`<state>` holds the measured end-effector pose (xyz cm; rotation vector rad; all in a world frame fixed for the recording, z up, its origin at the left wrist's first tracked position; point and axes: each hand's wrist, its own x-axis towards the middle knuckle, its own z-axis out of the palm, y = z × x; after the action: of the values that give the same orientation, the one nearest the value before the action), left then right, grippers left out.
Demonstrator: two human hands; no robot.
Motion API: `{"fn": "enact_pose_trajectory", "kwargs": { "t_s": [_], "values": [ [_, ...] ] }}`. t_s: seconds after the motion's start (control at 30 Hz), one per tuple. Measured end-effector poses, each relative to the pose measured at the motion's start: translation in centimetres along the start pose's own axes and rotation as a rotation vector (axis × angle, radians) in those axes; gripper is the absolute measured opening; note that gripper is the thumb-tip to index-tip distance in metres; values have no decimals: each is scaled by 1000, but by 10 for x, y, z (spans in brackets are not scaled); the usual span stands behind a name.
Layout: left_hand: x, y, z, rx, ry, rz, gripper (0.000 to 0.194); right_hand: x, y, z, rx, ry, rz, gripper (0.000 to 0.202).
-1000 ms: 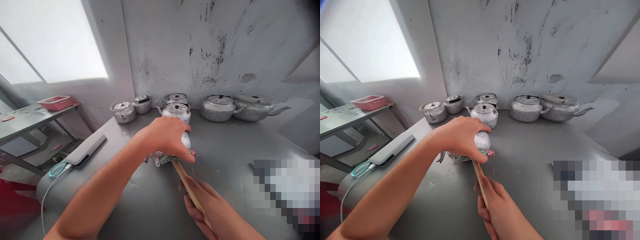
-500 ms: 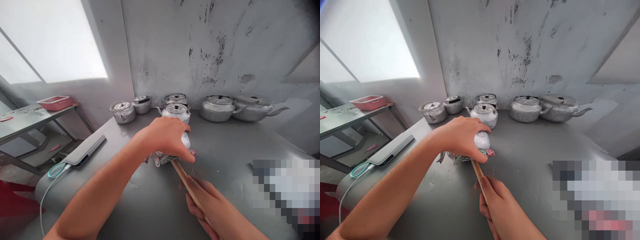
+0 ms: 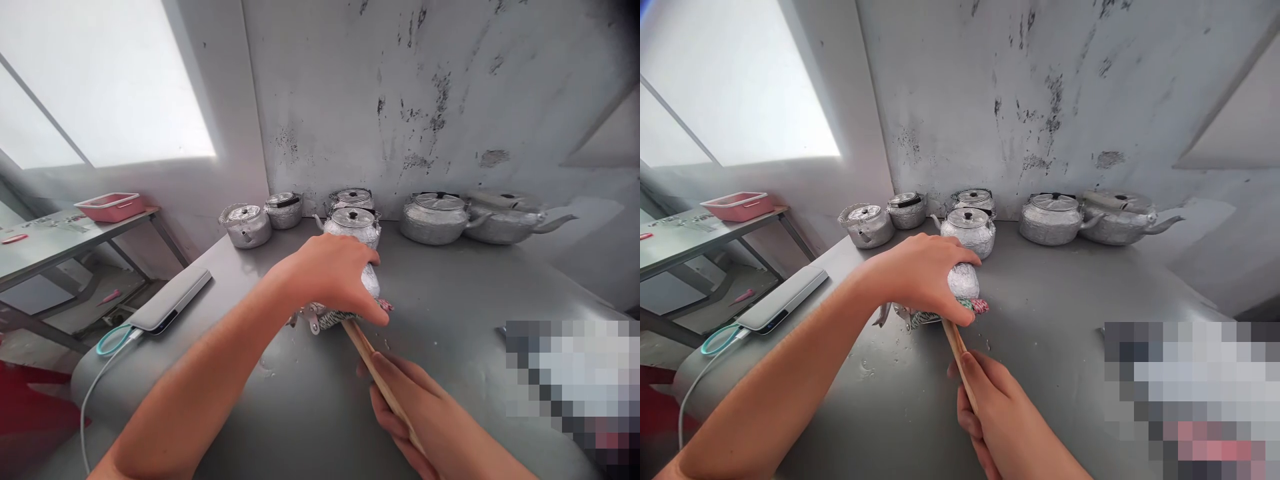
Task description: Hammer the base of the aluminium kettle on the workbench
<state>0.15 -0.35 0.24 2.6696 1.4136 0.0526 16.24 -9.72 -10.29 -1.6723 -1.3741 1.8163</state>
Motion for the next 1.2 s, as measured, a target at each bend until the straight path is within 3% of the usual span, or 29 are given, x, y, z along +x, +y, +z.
{"fn": "enact_pose_trajectory", "kwargs": {
  "t_s": [0.17, 0.33, 0.5, 1.2],
  "values": [
    [0, -3, 1, -3, 4, 1, 83, -9, -4, 0, 21, -15, -95, 45],
    [0, -5, -1, -25, -6, -8, 83, -10, -6, 5, 25, -64, -17, 37],
    [-1, -8, -2, -36, -28, -16, 82, -9, -8, 7, 67, -6, -28, 34],
    [-2, -11, -2, -53, -41, 43, 87, -4, -4, 1, 31, -12, -21, 44]
  ]
}}
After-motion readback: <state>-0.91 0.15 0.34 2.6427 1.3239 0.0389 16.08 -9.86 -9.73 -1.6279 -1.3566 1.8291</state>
